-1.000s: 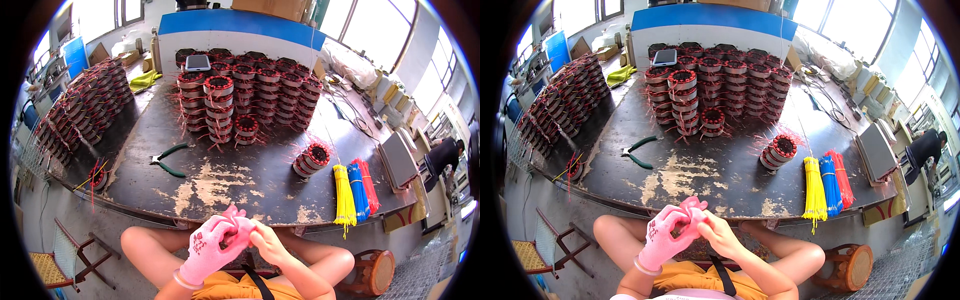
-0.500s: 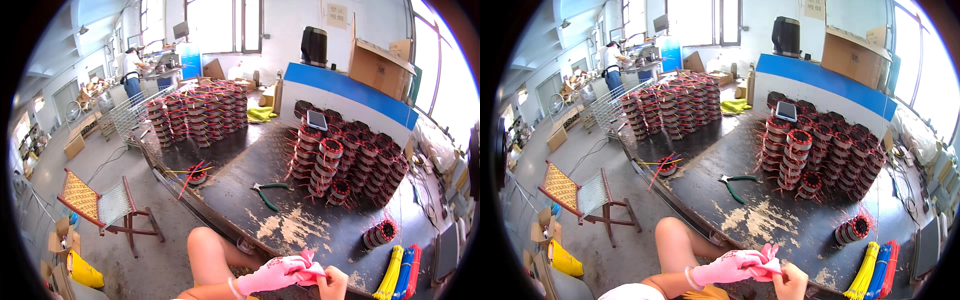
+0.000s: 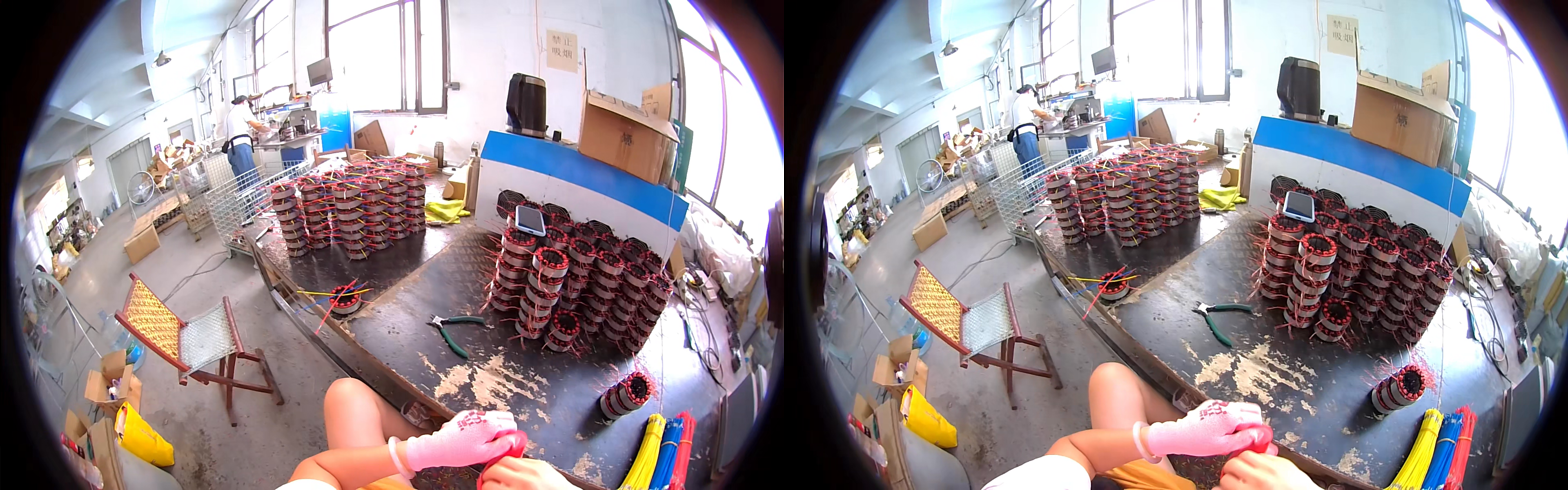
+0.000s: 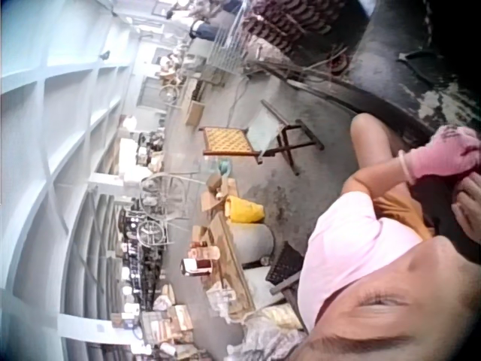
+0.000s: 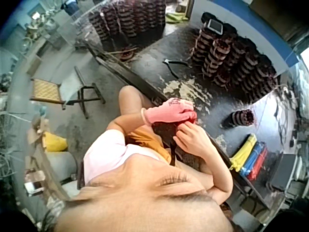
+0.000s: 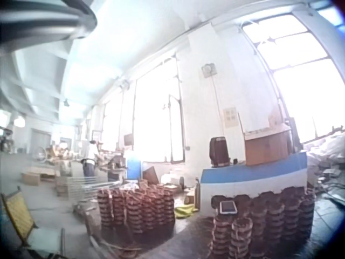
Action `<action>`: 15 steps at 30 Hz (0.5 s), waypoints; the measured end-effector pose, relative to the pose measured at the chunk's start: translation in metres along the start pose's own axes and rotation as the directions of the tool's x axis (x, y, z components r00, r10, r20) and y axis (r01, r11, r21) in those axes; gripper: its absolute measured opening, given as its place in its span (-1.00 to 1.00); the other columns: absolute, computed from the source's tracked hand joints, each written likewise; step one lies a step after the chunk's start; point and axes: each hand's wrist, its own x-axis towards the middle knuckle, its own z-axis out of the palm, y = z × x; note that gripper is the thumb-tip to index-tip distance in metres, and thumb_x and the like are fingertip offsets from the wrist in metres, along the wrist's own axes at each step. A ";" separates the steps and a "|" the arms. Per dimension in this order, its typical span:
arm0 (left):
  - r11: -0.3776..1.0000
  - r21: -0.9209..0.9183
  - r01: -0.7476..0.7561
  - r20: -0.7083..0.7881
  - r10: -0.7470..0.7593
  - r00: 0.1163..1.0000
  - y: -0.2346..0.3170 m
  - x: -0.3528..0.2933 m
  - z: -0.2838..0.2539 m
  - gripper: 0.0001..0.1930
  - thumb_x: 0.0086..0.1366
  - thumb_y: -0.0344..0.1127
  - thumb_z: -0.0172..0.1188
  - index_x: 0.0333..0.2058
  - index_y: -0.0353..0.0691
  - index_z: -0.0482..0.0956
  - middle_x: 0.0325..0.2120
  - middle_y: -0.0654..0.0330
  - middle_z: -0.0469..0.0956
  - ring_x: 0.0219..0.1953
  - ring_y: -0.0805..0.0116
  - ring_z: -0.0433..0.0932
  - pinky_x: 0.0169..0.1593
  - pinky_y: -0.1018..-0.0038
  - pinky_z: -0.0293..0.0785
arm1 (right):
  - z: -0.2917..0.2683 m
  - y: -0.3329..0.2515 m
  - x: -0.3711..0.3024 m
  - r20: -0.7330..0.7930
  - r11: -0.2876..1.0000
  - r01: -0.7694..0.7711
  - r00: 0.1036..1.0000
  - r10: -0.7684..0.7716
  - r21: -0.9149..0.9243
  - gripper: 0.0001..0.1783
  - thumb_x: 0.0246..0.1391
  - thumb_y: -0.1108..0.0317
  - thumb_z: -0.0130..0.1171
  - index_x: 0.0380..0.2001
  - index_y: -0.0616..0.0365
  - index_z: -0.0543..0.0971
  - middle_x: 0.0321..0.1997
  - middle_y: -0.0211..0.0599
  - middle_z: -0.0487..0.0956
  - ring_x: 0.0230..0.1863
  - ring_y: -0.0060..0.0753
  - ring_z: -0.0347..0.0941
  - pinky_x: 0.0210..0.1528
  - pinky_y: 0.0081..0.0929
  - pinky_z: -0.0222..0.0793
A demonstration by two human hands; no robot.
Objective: The person sits at a workbench and repeatedly ties colored zip ties around cylindrical electrical components, then trims the excess with pliers. They handle stacks of finished units and bundles of zip ties, moving items on the table to access the work area.
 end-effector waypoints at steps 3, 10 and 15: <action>0.950 0.313 -0.015 -0.297 0.113 0.948 0.013 0.008 -0.003 -0.84 0.32 -0.23 0.28 -0.22 -0.15 0.62 -0.37 0.19 0.51 -0.37 0.15 0.61 -0.36 0.29 0.54 | 0.022 0.030 -0.011 -0.153 0.895 -0.444 0.888 0.433 -0.046 -0.79 0.16 0.43 0.11 -0.14 0.21 0.51 -0.21 0.00 0.56 -0.08 0.09 0.52 -0.06 -0.14 0.48; 0.875 0.481 -0.045 -0.456 0.294 0.840 -0.006 0.028 0.052 -0.79 0.22 -0.26 0.40 -0.23 -0.14 0.60 -0.24 0.19 0.57 -0.36 0.17 0.64 -0.33 0.32 0.59 | 0.016 0.086 0.005 -0.306 0.113 0.388 0.483 0.821 0.915 -0.54 0.23 0.59 -0.09 0.17 0.39 0.53 0.06 -0.06 0.66 0.09 -0.30 0.60 0.17 -0.32 0.50; 0.808 0.523 -0.272 -0.464 0.537 0.704 0.009 0.045 0.028 -0.73 0.21 -0.19 0.41 -0.21 -0.14 0.57 -0.24 0.27 0.54 -0.33 0.27 0.60 -0.33 0.35 0.53 | 0.063 0.126 0.017 -0.747 0.797 -0.024 0.330 0.577 0.604 -0.59 0.30 0.45 0.05 0.18 0.35 0.52 0.21 -0.14 0.59 0.19 -0.22 0.55 0.19 -0.38 0.43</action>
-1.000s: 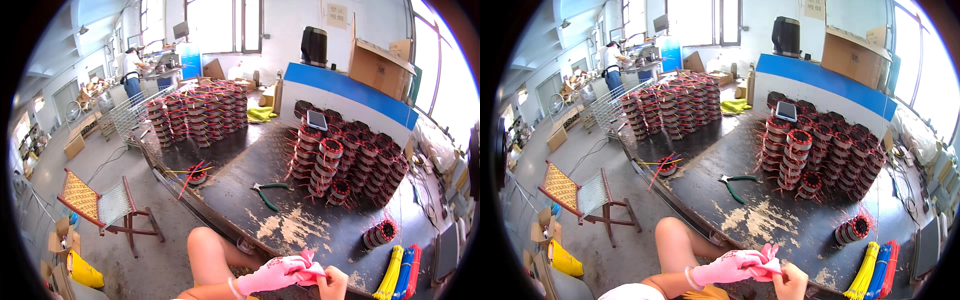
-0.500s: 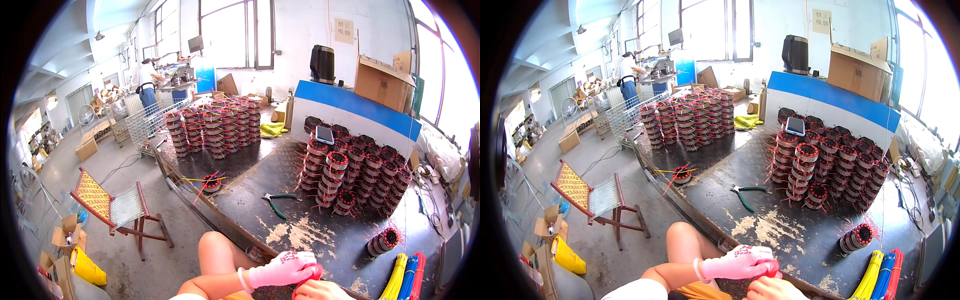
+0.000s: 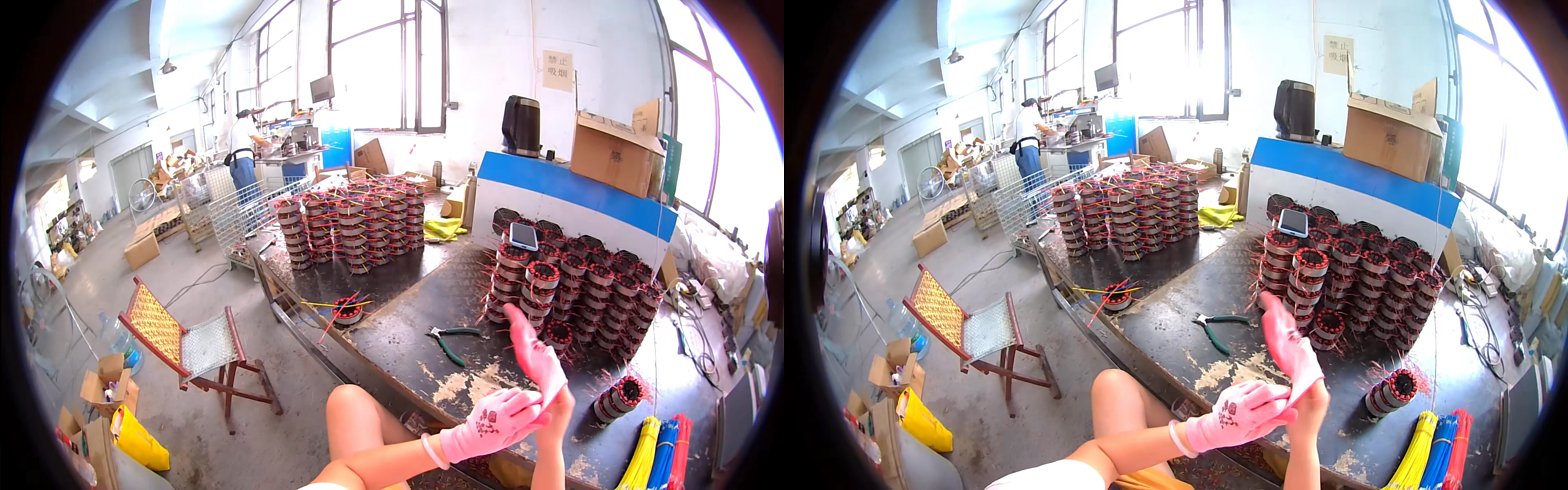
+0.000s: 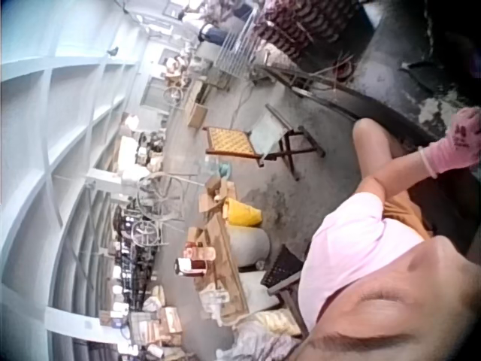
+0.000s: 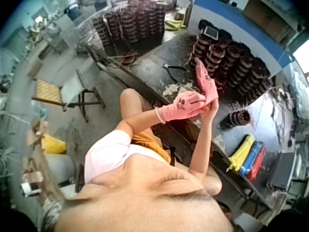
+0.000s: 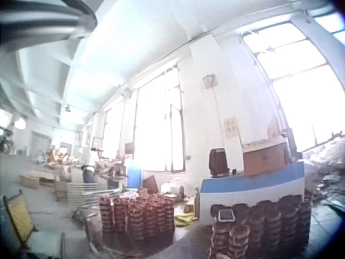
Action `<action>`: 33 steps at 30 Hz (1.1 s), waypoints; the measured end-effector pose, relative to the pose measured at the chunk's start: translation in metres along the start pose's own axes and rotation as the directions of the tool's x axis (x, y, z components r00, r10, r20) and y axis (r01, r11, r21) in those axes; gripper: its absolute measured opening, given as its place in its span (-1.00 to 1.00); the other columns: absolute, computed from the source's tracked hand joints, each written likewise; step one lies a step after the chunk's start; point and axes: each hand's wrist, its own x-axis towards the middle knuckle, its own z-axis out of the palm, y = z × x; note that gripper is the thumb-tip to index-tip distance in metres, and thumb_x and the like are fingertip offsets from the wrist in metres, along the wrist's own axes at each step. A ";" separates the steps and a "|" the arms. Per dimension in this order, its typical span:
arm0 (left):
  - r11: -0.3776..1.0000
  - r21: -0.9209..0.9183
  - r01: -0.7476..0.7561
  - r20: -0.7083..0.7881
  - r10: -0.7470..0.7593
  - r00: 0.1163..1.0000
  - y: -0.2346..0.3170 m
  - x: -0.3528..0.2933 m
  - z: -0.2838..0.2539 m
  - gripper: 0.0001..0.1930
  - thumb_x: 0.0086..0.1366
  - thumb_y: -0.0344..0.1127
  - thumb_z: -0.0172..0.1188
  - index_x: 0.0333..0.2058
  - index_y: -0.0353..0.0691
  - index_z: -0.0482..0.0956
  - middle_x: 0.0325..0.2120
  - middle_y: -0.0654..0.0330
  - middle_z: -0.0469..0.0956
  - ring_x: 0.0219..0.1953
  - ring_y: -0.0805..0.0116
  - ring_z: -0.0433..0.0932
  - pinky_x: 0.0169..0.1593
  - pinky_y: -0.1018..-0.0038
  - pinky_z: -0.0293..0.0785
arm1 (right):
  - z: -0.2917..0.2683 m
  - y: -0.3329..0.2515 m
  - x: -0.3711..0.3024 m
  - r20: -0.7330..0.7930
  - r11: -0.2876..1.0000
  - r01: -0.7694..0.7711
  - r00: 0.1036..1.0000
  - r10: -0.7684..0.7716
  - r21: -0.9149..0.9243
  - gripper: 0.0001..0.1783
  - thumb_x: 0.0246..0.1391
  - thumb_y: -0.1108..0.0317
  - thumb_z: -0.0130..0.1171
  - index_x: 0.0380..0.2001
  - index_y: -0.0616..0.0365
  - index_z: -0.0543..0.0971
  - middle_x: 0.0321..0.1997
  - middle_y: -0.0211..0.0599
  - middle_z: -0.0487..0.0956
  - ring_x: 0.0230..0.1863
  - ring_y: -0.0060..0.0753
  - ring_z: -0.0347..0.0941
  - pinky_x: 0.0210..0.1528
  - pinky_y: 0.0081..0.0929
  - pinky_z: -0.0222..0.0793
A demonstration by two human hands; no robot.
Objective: The person sits at a workbench and repeatedly ties colored zip ties around cylindrical electrical components, then trims the excess with pliers. They handle stacks of finished units and bundles of zip ties, moving items on the table to access the work area.
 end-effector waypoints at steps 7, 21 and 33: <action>0.996 -0.077 0.037 0.285 -0.013 0.959 -0.017 -0.051 0.029 -0.79 0.20 -0.19 0.37 -0.24 -0.05 0.58 -0.29 0.31 0.48 -0.31 0.34 0.59 -0.33 0.39 0.49 | -0.014 -0.020 0.026 0.139 0.786 -0.369 0.927 0.347 0.497 -0.48 0.42 0.28 0.08 0.33 0.30 0.36 0.29 -0.31 0.48 0.25 -0.41 0.42 0.35 -0.39 0.26; 0.981 -0.196 -0.015 0.272 0.069 0.960 0.011 -0.022 0.031 -0.82 0.32 -0.27 0.29 -0.39 -0.17 0.49 -0.42 0.20 0.42 -0.45 0.21 0.53 -0.40 0.31 0.45 | -0.001 -0.003 0.065 -0.049 0.992 -0.045 0.998 0.051 0.117 -0.56 0.43 0.31 -0.22 0.11 0.30 0.57 0.31 -0.06 0.52 0.41 -0.30 0.34 0.39 -0.34 0.19; 0.977 -0.199 -0.081 0.309 0.141 0.941 0.004 -0.026 0.043 -0.84 0.32 -0.31 0.26 -0.39 -0.22 0.50 -0.40 0.20 0.45 -0.40 0.24 0.54 -0.37 0.32 0.48 | 0.019 -0.071 0.082 0.027 0.949 -0.047 0.999 0.041 0.311 -0.38 0.38 0.24 -0.03 0.44 0.21 0.30 0.52 -0.30 0.32 0.55 -0.43 0.11 0.56 -0.44 -0.22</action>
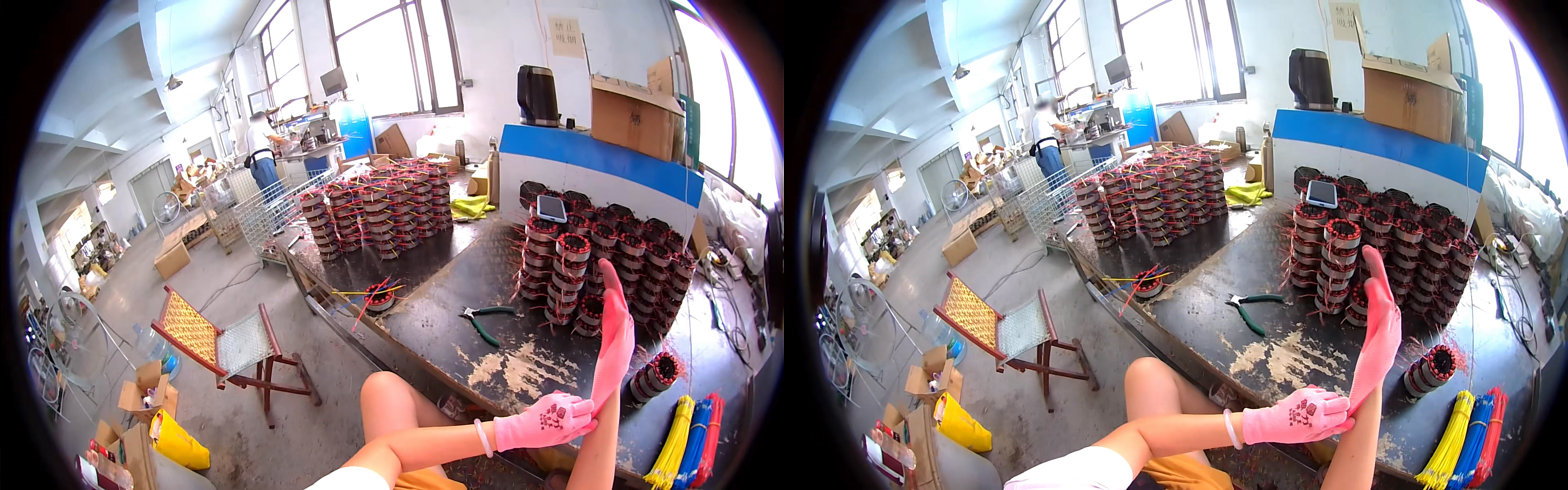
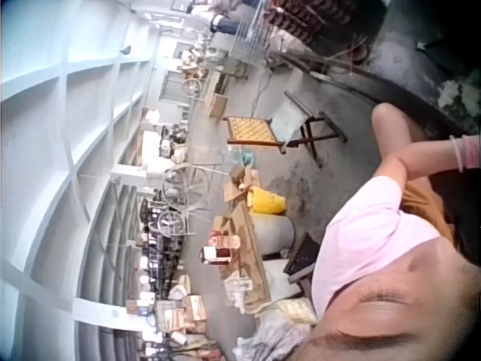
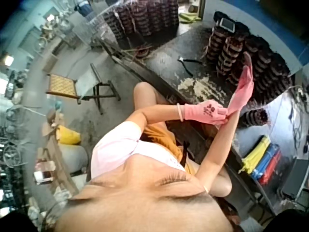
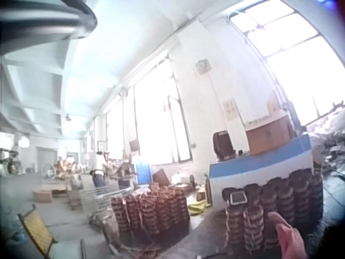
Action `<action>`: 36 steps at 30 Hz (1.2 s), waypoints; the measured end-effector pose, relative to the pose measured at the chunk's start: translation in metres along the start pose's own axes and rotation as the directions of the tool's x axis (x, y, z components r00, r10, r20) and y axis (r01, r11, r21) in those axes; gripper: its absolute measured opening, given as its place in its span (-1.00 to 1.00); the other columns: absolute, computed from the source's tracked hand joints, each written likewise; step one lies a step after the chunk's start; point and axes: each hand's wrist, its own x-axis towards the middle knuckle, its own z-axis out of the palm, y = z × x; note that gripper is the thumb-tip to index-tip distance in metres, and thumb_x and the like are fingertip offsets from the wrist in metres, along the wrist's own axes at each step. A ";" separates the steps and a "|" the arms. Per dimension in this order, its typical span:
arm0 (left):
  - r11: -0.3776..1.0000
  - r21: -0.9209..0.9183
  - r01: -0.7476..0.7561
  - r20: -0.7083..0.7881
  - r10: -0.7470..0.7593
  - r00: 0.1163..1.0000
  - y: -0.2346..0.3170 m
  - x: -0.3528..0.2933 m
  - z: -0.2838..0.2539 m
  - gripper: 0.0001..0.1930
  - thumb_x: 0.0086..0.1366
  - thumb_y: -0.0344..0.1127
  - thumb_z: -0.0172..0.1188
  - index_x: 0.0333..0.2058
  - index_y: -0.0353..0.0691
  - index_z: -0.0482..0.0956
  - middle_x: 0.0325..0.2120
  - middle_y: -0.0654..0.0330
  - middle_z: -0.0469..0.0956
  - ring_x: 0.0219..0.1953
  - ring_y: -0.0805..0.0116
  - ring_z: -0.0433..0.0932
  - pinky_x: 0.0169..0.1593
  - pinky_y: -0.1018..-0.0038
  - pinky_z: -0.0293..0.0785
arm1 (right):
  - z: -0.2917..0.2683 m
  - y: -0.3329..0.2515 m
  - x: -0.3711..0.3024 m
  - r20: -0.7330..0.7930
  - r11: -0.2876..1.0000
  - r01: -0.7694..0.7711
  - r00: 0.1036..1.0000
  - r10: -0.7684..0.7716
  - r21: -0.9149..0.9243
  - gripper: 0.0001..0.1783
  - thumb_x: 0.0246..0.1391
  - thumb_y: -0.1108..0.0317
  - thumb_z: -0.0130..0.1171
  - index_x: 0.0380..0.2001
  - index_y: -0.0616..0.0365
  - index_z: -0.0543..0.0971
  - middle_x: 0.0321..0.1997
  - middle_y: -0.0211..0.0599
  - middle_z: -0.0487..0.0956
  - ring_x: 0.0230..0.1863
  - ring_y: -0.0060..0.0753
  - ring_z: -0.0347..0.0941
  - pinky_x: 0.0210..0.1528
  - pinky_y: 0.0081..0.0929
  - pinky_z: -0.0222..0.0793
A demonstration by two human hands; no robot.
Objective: The person sits at a workbench and repeatedly ties colored zip ties around cylindrical electrical components, then trims the excess with pliers. They handle stacks of finished units and bundles of zip ties, moving items on the table to access the work area.
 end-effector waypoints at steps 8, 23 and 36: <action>0.997 -0.060 -0.038 -0.038 0.036 0.999 0.003 0.013 -0.008 -0.88 0.29 -0.39 0.27 -0.37 -0.26 0.51 -0.37 0.17 0.47 -0.38 0.19 0.56 -0.37 0.30 0.49 | -0.014 0.012 0.027 -0.054 0.981 0.155 0.987 -0.150 0.117 -0.31 0.34 0.32 0.05 0.48 0.21 0.22 0.55 -0.24 0.26 0.58 -0.40 0.05 0.56 -0.47 -0.24; 0.997 -0.017 -0.072 0.025 0.073 0.997 0.010 0.025 -0.020 -0.82 0.19 -0.38 0.28 -0.25 -0.28 0.57 -0.30 0.19 0.44 -0.33 0.29 0.55 -0.28 0.34 0.52 | -0.008 -0.006 0.046 0.022 0.900 0.110 0.994 -0.111 -0.422 -0.55 0.42 0.28 0.03 0.29 0.16 0.49 0.20 -0.39 0.62 0.27 -0.61 0.42 0.30 -0.53 0.31; 0.993 -0.015 -0.120 0.015 0.120 0.993 0.017 0.033 -0.019 -0.82 0.17 -0.32 0.32 -0.28 -0.23 0.57 -0.34 0.21 0.43 -0.34 0.29 0.54 -0.32 0.33 0.46 | -0.032 0.010 0.058 0.136 0.351 0.303 0.894 -0.428 -0.886 -0.56 0.17 0.29 0.33 0.12 0.09 0.59 0.08 -0.17 0.64 0.17 -0.04 0.51 0.34 -0.21 0.31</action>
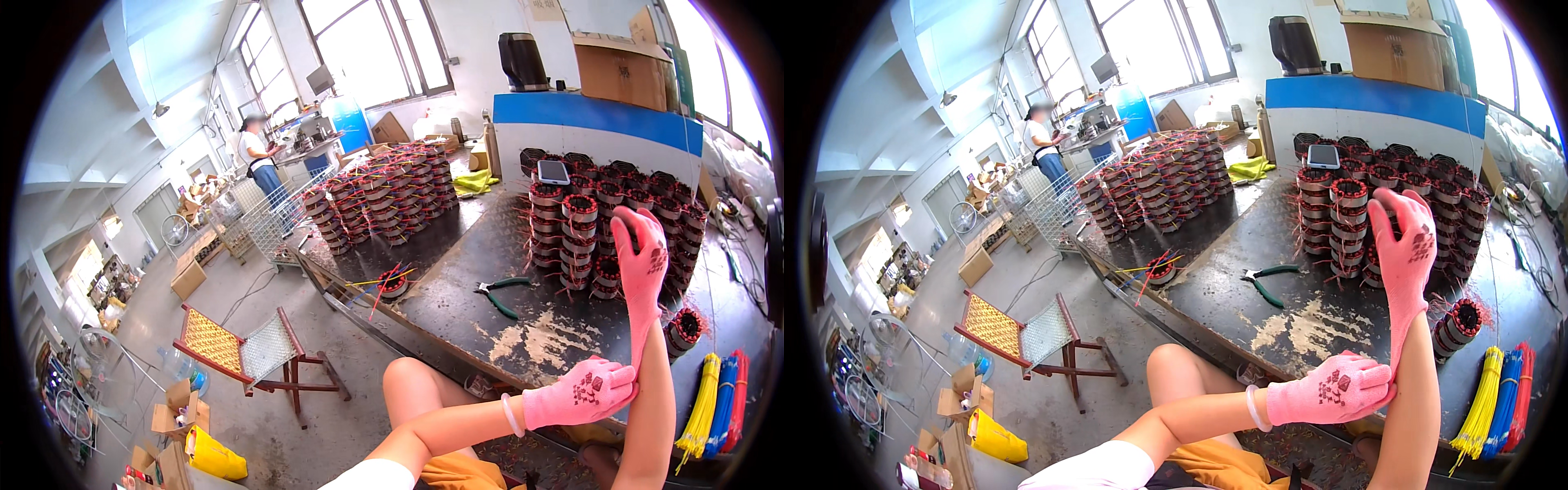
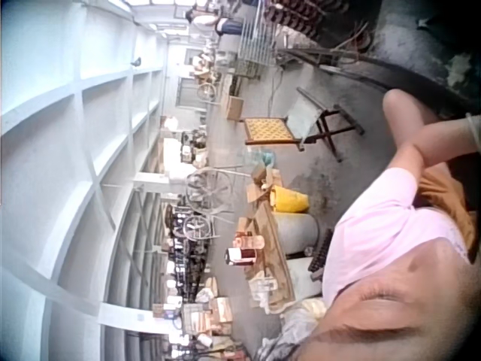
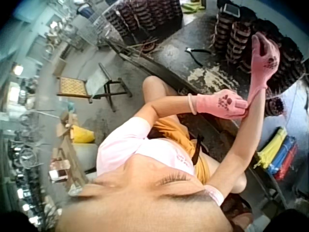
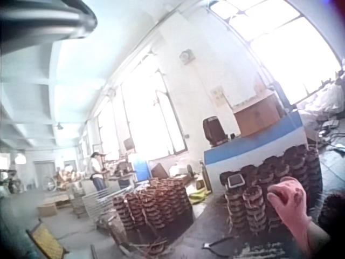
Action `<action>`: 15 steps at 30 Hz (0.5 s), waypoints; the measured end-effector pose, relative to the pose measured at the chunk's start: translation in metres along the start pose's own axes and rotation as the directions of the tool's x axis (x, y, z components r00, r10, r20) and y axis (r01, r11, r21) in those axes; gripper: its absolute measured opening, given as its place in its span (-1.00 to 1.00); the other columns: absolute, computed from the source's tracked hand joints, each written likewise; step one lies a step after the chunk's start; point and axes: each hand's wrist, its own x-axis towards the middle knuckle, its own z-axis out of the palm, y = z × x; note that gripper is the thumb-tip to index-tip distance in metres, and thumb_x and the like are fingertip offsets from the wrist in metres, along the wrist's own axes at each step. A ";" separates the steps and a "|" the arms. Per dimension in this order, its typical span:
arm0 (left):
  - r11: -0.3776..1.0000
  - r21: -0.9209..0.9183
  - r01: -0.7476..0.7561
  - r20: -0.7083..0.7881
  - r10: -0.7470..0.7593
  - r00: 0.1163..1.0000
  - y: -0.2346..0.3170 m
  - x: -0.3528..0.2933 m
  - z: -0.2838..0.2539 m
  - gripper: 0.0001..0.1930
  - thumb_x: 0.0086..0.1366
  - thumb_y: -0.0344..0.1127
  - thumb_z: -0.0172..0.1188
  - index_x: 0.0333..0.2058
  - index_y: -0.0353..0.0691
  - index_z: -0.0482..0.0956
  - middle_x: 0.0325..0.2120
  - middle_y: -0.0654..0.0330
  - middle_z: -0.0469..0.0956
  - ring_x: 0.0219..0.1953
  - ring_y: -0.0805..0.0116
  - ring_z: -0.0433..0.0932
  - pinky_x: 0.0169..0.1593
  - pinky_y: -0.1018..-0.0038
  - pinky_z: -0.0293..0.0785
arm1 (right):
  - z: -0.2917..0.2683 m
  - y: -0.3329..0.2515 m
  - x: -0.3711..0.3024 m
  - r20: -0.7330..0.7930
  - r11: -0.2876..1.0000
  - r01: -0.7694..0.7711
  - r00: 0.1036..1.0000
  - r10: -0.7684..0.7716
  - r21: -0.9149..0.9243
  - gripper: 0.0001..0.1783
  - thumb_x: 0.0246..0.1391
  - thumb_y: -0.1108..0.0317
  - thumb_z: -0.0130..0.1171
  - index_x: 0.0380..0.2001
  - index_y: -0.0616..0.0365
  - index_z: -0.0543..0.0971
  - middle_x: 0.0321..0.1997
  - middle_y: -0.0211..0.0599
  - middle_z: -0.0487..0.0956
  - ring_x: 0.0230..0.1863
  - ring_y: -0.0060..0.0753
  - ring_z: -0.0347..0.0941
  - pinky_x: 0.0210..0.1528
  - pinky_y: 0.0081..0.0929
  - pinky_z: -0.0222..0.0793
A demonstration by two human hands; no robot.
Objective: The person sits at a workbench and repeatedly ties colored zip ties around cylindrical electrical components, then trims the excess with pliers. They handle stacks of finished units and bundles of zip ties, moving items on the table to access the work area.
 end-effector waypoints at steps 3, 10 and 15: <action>1.000 -0.005 0.013 0.003 -0.013 1.000 -0.001 -0.002 -0.002 -0.84 0.21 -0.31 0.33 -0.33 -0.22 0.55 -0.40 0.22 0.41 -0.40 0.27 0.53 -0.35 0.32 0.46 | -0.007 -0.013 -0.002 0.086 0.946 0.312 0.949 -0.305 -0.091 -0.43 0.09 0.23 0.31 0.19 0.08 0.53 0.23 -0.13 0.53 0.32 0.05 0.35 0.48 0.02 0.08; 0.972 -0.114 0.208 -0.364 -0.235 0.901 -0.004 0.027 -0.031 -0.75 0.22 -0.31 0.40 -0.16 -0.15 0.58 -0.29 0.20 0.46 -0.41 0.17 0.55 -0.32 0.29 0.50 | 0.011 -0.006 -0.037 0.368 0.937 0.263 0.915 -0.166 -0.229 0.31 -0.29 0.07 0.57 0.51 0.13 0.08 0.57 -0.06 0.10 0.52 0.10 0.07 0.52 0.06 0.00; 0.880 0.376 0.291 -0.124 -0.263 0.957 -0.018 0.015 -0.004 -0.72 0.31 -0.07 0.28 -0.12 -0.07 0.58 -0.30 0.21 0.42 -0.31 0.28 0.58 -0.27 0.40 0.51 | 0.032 0.005 -0.060 0.390 0.962 0.263 0.896 -0.213 -0.079 -0.42 0.04 0.15 0.39 0.10 0.17 0.55 0.13 -0.18 0.59 0.18 -0.01 0.47 0.41 0.02 0.21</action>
